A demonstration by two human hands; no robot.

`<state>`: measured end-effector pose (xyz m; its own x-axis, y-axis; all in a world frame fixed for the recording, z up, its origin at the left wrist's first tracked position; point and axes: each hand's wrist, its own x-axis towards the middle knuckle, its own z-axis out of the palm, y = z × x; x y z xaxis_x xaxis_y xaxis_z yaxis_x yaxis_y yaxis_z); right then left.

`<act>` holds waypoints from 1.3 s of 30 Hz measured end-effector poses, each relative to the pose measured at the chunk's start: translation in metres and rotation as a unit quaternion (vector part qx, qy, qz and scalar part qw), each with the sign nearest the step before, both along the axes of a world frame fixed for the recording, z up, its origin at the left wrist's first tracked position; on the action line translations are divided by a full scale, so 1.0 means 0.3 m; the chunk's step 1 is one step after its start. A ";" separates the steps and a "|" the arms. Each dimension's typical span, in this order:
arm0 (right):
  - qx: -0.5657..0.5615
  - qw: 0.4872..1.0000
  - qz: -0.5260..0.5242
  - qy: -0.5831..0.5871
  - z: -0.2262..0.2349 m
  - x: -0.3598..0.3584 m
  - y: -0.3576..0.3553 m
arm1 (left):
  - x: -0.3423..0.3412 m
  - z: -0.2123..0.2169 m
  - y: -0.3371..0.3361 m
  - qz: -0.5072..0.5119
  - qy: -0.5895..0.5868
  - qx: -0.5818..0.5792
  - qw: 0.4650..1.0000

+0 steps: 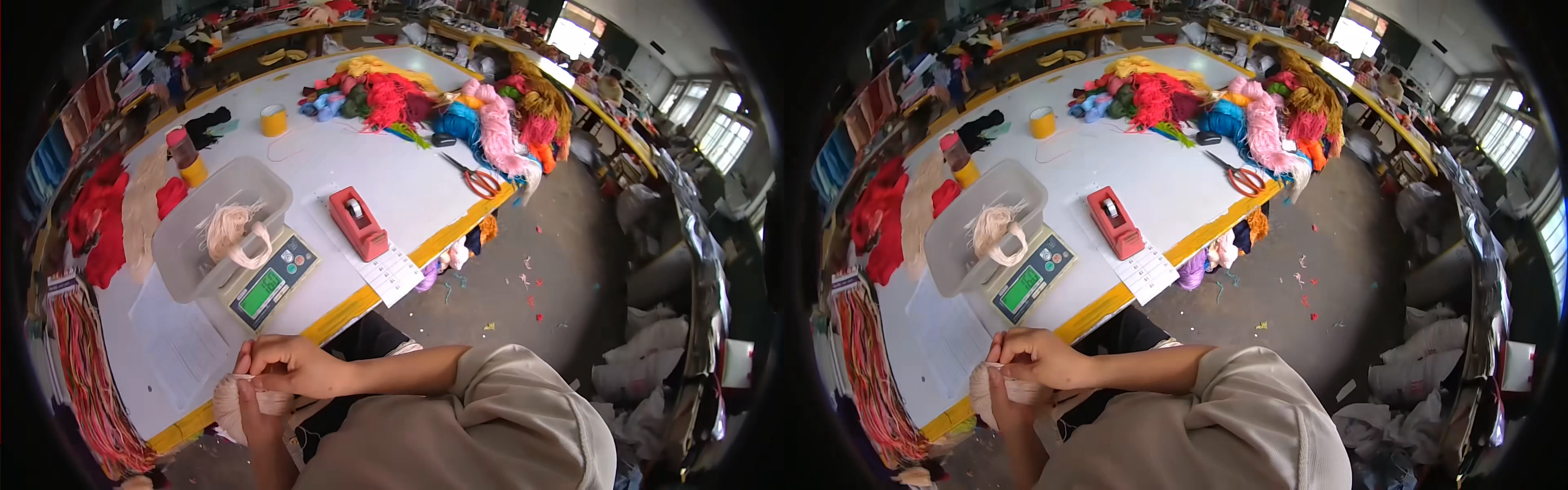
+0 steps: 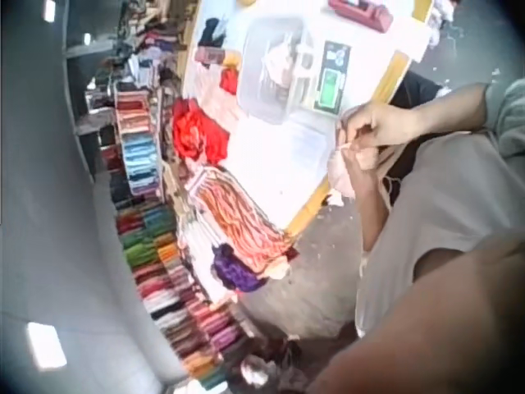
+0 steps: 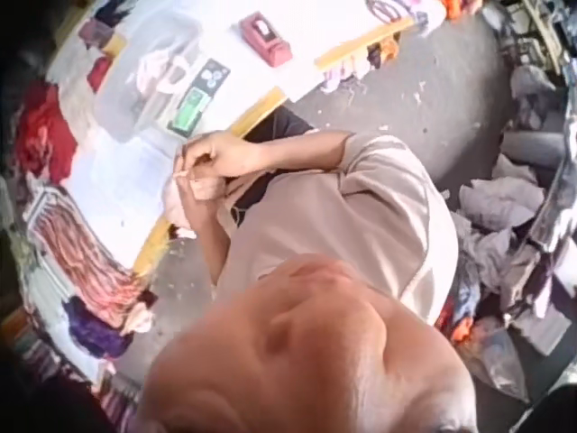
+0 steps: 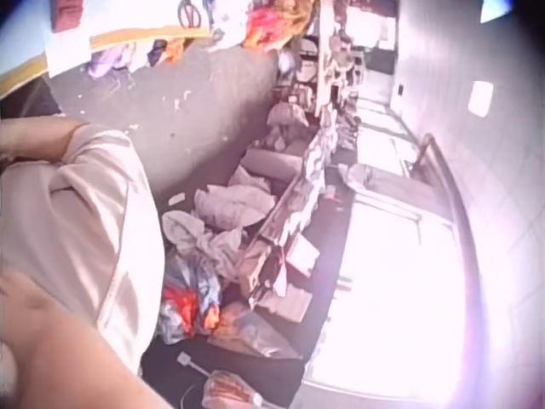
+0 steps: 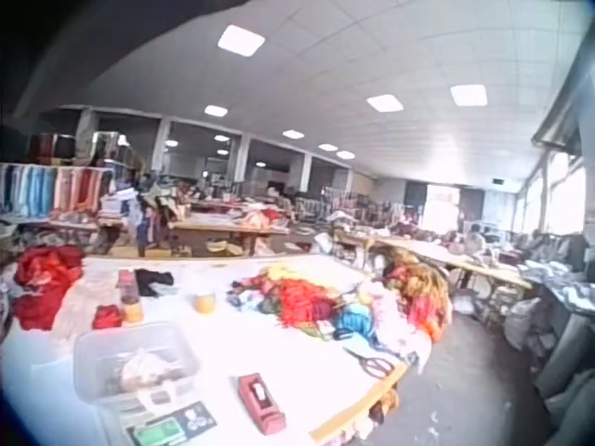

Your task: Weighing bundles of yarn and attaching identification labels.

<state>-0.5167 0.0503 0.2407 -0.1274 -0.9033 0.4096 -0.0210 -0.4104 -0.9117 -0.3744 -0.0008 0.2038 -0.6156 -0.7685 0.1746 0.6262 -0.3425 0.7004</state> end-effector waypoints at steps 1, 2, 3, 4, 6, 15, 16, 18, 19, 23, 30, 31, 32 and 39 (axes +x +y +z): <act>-0.004 1.000 -0.010 -0.002 -0.002 0.000 0.001 | -0.003 0.016 0.001 0.041 0.003 -0.005 0.999; 0.000 1.000 -0.014 -0.010 -0.005 -0.002 0.002 | -0.009 0.028 0.006 0.049 -0.004 0.019 0.999; 0.009 1.000 -0.021 -0.017 -0.010 -0.005 0.003 | -0.011 0.039 0.004 0.034 -0.006 0.023 0.999; 0.017 0.999 -0.023 -0.022 -0.013 -0.007 0.004 | -0.014 0.046 0.008 0.044 -0.033 0.001 0.998; 0.012 0.999 -0.037 0.002 -0.017 -0.016 0.011 | -0.015 0.053 0.011 0.086 -0.119 -0.068 0.987; 0.032 0.994 -0.055 0.093 0.010 -0.019 0.035 | 0.035 0.031 0.000 0.173 -0.208 -0.158 0.950; 0.045 0.994 -0.047 0.084 0.008 -0.019 0.033 | 0.040 0.026 -0.004 0.170 -0.213 -0.149 0.950; 0.032 0.996 -0.045 0.067 0.000 -0.017 0.028 | 0.050 0.014 -0.009 0.157 -0.195 -0.143 0.957; 0.029 0.998 -0.040 0.045 -0.005 -0.016 0.025 | 0.054 0.008 -0.010 0.153 -0.192 -0.132 0.960; 0.026 0.999 -0.027 -0.011 -0.018 -0.012 0.014 | 0.066 -0.012 -0.022 0.141 -0.202 -0.128 0.961; 0.067 0.997 -0.020 0.012 -0.021 -0.012 0.012 | 0.074 -0.023 -0.035 0.163 -0.235 -0.140 0.948; 0.066 0.997 -0.023 0.025 -0.021 -0.014 0.011 | 0.074 -0.023 -0.036 0.158 -0.228 -0.129 0.952; 0.063 0.998 -0.017 0.021 -0.021 -0.015 0.010 | 0.075 -0.024 -0.036 0.146 -0.221 -0.126 0.956; 0.059 0.998 -0.012 -0.006 -0.013 -0.017 -0.004 | 0.071 -0.015 -0.042 0.162 -0.205 -0.116 0.958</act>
